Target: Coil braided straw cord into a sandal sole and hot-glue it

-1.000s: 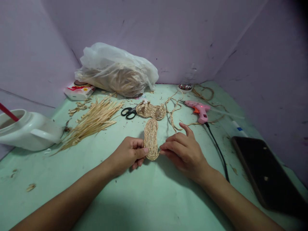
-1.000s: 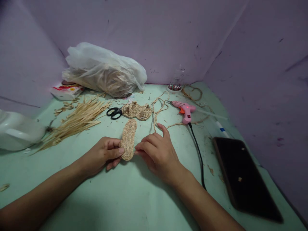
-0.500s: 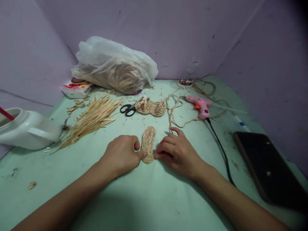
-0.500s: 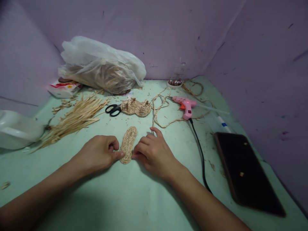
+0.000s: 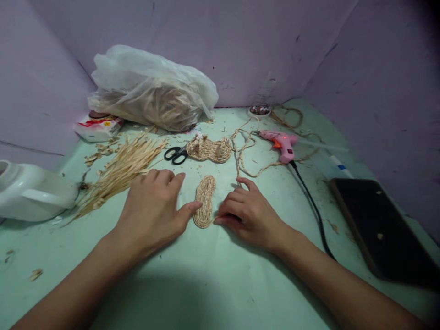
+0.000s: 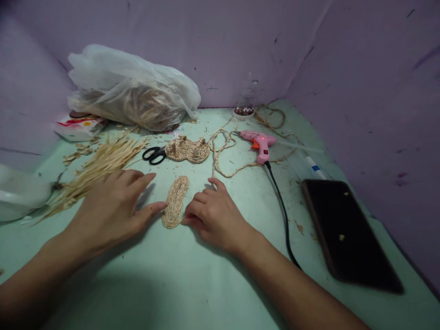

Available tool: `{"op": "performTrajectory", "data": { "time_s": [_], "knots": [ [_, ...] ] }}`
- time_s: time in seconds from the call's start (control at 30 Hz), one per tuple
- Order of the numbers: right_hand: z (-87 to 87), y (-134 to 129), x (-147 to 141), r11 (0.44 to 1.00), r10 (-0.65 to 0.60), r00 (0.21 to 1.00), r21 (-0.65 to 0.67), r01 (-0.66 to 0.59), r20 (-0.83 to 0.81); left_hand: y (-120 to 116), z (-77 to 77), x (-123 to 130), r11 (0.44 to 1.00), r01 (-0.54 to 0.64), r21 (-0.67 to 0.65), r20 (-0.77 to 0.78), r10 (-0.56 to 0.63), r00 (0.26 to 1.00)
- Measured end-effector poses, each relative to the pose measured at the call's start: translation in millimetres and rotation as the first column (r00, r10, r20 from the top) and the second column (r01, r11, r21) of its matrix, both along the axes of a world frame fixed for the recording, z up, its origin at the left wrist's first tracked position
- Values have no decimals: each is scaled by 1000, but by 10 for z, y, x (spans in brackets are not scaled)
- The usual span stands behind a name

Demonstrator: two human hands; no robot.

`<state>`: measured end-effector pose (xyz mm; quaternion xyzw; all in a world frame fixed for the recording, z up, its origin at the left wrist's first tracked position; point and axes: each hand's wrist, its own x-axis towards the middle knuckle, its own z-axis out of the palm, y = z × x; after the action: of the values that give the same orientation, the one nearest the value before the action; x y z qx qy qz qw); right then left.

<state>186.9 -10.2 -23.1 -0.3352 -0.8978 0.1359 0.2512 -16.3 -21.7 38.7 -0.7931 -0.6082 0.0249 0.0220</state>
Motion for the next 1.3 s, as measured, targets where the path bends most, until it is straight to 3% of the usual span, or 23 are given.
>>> {"op": "performTrajectory", "data": {
  "time_s": [0.13,0.23,0.43,0.97,1.3],
  "knots": [
    [-1,-5,-5,1000,1,1000,0,-1,-6,-83,-40,84,973,-58,-221,160,95,983],
    [-3,-4,-9,1000,-1,1000,1,1,-7,-134,-107,171,956,-58,-289,187,116,975],
    [-6,-18,-19,1000,4,1000,5,-4,-17,-130,-181,205,956,-17,-293,211,82,974],
    [19,-5,-11,999,-36,998,-6,36,-43,-140,-155,216,948,-17,-318,179,78,981],
    [19,-23,-89,988,-126,990,-100,119,-70,-134,-152,196,946,15,-324,201,54,978]
  ]
}}
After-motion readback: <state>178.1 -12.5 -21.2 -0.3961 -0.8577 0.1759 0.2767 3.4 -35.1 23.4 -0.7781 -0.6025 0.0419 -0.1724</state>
